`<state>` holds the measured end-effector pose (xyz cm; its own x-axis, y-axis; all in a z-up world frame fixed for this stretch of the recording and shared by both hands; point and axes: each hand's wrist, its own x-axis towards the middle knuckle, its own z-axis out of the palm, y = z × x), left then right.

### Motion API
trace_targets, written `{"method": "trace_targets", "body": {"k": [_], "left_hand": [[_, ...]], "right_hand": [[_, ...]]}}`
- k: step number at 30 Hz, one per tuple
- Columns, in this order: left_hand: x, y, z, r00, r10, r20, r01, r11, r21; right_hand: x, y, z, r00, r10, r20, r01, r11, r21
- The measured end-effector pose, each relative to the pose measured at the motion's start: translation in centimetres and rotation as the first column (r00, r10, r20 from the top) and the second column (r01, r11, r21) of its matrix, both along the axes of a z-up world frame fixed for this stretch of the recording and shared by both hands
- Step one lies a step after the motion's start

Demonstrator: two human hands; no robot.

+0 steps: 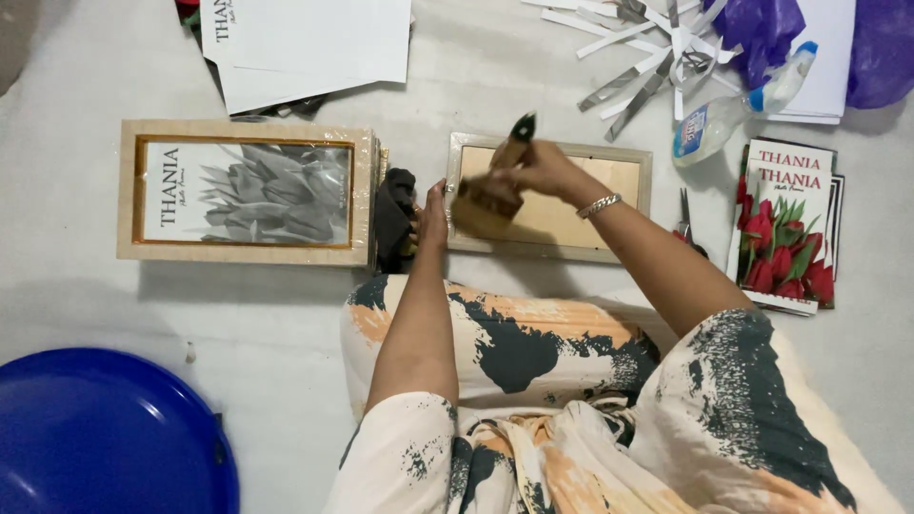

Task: Assembling a picture frame by cleaning the glass, applying adhesive to the frame edges, and securing the backboard.

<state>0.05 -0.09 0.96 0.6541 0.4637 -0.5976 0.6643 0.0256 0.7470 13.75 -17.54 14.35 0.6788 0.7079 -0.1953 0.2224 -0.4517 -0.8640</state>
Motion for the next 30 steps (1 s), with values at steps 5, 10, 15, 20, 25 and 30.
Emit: {"method": "trace_targets", "body": {"k": [5,10,15,20,25,30], "left_hand": [[0.1,0.4,-2.2,1.0,-0.005,0.018,0.005,1.0,-0.004],[0.2,-0.3,0.5,1.0,0.009,-0.005,-0.009,1.0,0.003],[0.7,-0.3,-0.3,0.997,0.075,-0.021,-0.075,0.997,0.005],[2.6,1.5,-10.0,1.0,0.015,-0.016,-0.015,1.0,0.014],[1.6,1.1,-5.7,0.999,0.006,-0.033,-0.005,0.999,0.037],[1.6,1.2,-5.9,0.999,0.031,-0.041,-0.028,0.996,0.089]], "right_hand": [[0.0,1.2,-2.7,0.979,-0.004,-0.203,0.003,1.0,-0.004],[3.3,0.3,-2.0,0.901,-0.37,0.225,0.289,0.901,0.323],[4.3,-6.2,0.1,0.794,-0.243,0.558,0.249,0.966,0.066],[0.3,-17.3,4.0,0.868,-0.194,0.457,0.209,0.978,0.017],[1.5,-29.8,-0.7,0.757,-0.089,0.648,0.266,0.947,-0.18],[0.4,-31.1,-1.3,0.687,-0.421,0.591,0.518,0.856,0.008]]}}
